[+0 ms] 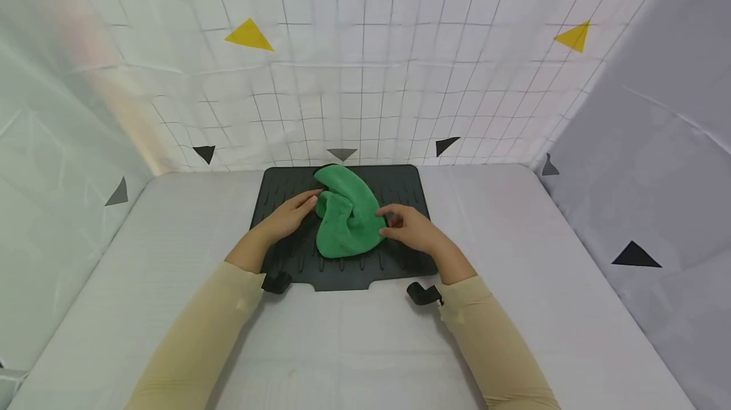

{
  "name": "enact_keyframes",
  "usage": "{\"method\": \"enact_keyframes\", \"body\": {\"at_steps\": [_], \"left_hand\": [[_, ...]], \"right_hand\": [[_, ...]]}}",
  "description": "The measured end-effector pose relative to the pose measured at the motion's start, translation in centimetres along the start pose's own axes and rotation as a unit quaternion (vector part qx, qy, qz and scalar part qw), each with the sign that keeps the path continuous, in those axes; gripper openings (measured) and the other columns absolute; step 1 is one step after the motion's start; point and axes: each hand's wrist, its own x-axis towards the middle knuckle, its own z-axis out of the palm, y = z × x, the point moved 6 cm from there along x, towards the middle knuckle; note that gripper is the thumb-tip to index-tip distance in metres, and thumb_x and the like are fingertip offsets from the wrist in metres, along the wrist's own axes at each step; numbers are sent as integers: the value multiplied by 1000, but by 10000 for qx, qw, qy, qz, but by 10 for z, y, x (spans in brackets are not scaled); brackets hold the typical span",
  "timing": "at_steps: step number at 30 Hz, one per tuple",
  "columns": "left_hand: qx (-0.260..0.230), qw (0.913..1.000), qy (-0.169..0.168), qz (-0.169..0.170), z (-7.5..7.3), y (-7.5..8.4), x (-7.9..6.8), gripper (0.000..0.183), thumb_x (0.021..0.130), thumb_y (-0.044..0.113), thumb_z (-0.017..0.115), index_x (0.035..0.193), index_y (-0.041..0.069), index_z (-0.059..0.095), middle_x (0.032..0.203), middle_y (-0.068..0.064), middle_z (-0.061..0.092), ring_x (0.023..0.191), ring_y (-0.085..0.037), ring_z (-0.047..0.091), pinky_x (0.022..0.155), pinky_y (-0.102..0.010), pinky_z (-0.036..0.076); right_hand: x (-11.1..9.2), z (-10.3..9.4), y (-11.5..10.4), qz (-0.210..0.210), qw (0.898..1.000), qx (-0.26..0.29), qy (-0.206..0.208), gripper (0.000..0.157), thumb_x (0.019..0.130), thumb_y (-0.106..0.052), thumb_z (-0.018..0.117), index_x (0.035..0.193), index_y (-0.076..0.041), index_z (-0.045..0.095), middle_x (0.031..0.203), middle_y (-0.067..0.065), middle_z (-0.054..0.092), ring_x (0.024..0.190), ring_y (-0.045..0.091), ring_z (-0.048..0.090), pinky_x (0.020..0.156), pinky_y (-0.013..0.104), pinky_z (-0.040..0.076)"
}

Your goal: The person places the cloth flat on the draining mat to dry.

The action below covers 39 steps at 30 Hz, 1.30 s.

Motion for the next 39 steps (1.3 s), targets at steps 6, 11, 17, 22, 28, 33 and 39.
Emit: {"method": "enact_keyframes", "body": {"at_steps": [6,11,17,22,28,33,39], "left_hand": [[55,9993,150,336,3,4,2,46,95,49,40,138,31,40,143,4,37,129,-20,36,101,-44,34],[342,9967,555,491,7,7,8,38,93,38,52,128,24,51,127,1,51,111,-18,50,87,-38,45],[469,9926,1042,405,8,7,11,24,93,32,56,114,20,60,112,0,59,100,-18,55,79,-36,47],[506,9905,1213,416,-2,8,5,20,92,32,56,110,23,61,109,0,60,96,-18,55,77,-36,47],[1525,9752,1487,599,-30,19,-13,20,92,30,57,110,26,62,110,2,62,109,-22,51,90,-45,40],[2521,9536,1465,750,-42,19,-25,21,91,27,60,110,22,65,107,1,63,113,-27,45,95,-52,28],[2378,9677,589,588,-34,-1,-31,31,92,30,58,121,21,60,117,0,60,114,-25,50,96,-49,35]], "right_hand": [[2,-6,1,26,9985,366,401,29,86,-22,66,114,-17,63,93,4,59,85,20,55,72,34,48],[0,-11,-1,110,9971,465,586,25,87,-22,65,112,-17,65,98,4,59,91,20,54,77,34,47],[0,-15,6,160,9950,612,776,25,87,-24,66,111,-19,65,108,-1,59,100,19,54,83,38,47],[-6,-28,7,166,9926,816,885,29,87,-26,65,114,-15,64,112,1,61,104,20,56,86,39,46],[-14,-53,6,186,9854,941,1405,31,88,-26,64,115,-11,63,106,7,62,93,28,58,80,40,48],[-12,-59,18,374,9834,725,1624,31,89,-27,63,116,-11,63,102,9,59,90,36,57,75,42,48],[-11,-49,43,984,9855,541,1270,30,90,-24,61,118,-12,60,105,11,55,89,29,57,74,37,50]]}}
